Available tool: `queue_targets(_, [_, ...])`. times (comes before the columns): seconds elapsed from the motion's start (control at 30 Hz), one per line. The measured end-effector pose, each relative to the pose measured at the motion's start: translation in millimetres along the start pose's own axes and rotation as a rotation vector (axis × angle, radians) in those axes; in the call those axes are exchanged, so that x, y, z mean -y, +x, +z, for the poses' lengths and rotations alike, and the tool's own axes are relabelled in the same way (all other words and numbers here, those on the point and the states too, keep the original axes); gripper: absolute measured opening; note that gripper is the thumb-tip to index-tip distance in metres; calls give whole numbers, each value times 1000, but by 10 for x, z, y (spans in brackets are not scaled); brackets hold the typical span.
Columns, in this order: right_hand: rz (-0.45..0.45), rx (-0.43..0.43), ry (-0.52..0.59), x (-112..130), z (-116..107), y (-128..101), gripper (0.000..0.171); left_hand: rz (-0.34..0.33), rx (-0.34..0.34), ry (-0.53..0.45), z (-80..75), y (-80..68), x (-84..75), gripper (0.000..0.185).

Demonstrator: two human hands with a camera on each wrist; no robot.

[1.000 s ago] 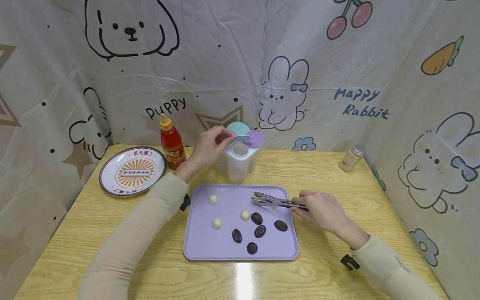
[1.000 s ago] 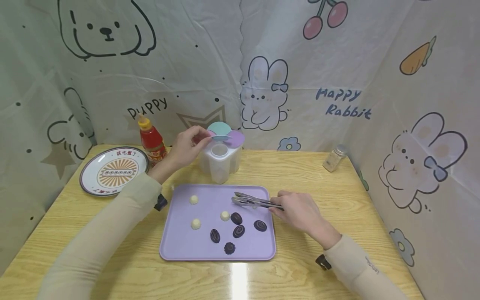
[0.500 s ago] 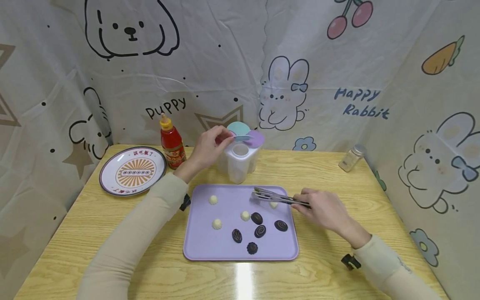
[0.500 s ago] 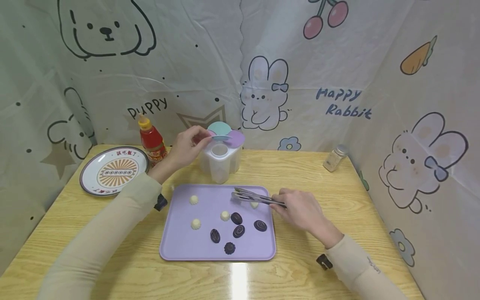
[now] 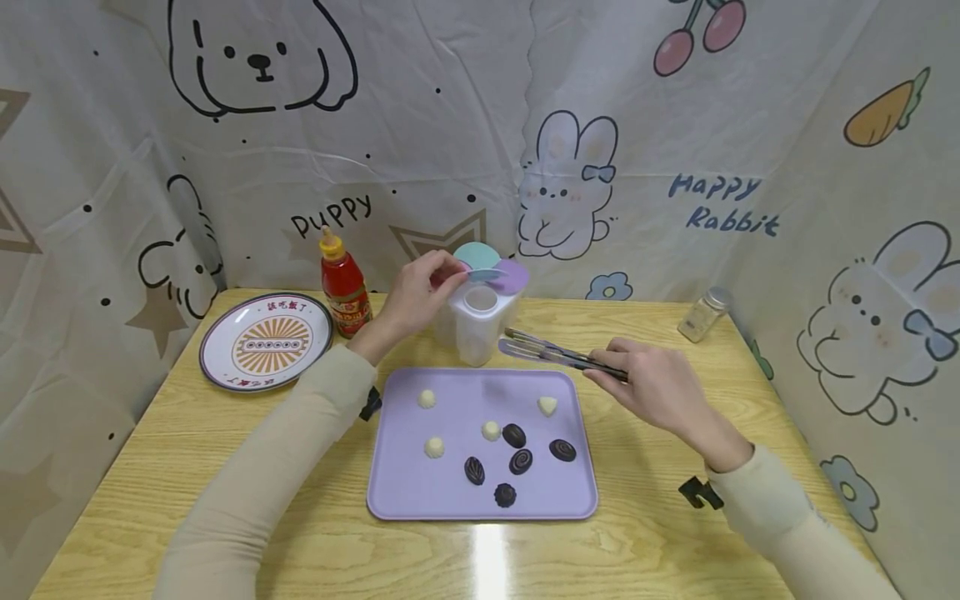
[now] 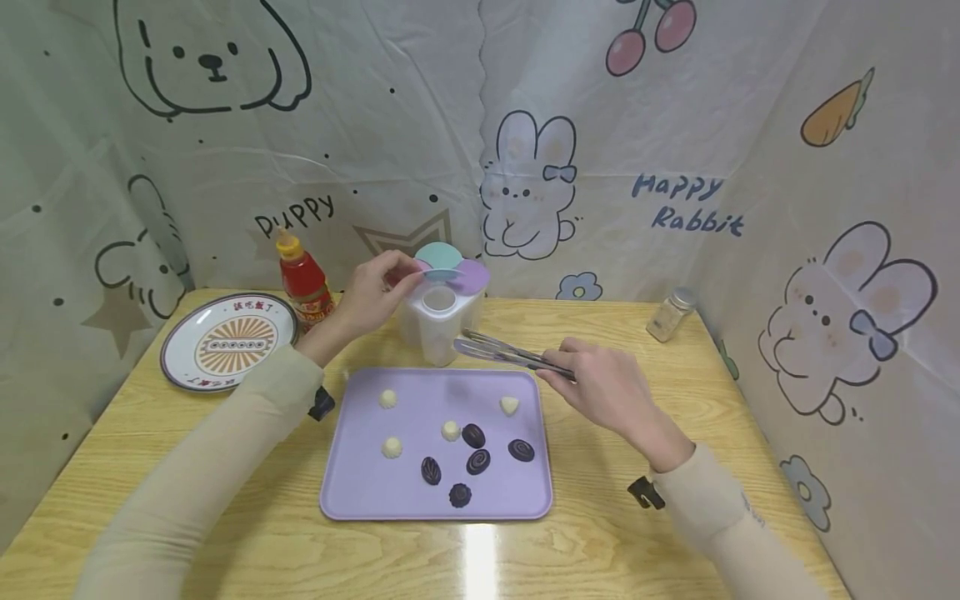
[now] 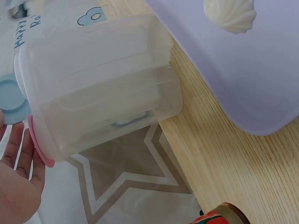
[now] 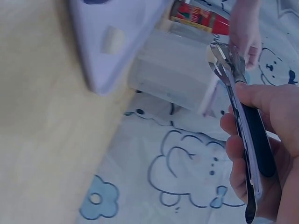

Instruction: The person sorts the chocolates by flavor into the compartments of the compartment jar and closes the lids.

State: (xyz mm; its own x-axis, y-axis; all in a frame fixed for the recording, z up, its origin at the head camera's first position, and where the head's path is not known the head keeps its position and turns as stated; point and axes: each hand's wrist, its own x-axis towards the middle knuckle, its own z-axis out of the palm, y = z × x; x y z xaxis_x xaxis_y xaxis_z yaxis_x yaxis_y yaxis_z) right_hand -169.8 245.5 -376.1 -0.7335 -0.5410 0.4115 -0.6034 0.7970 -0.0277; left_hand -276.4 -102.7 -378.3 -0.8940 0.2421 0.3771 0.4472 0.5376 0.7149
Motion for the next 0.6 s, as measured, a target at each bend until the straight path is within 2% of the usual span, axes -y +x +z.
queue_targets(0.23, [-20, -45, -13, -8, -129, 245, 20, -1, 4, 0, -2, 8, 4, 18])
queue_targets(0.6, [8, -9, -12, -22, -132, 598, 27, -2, 12, 5, -20, 27, 10, 17])
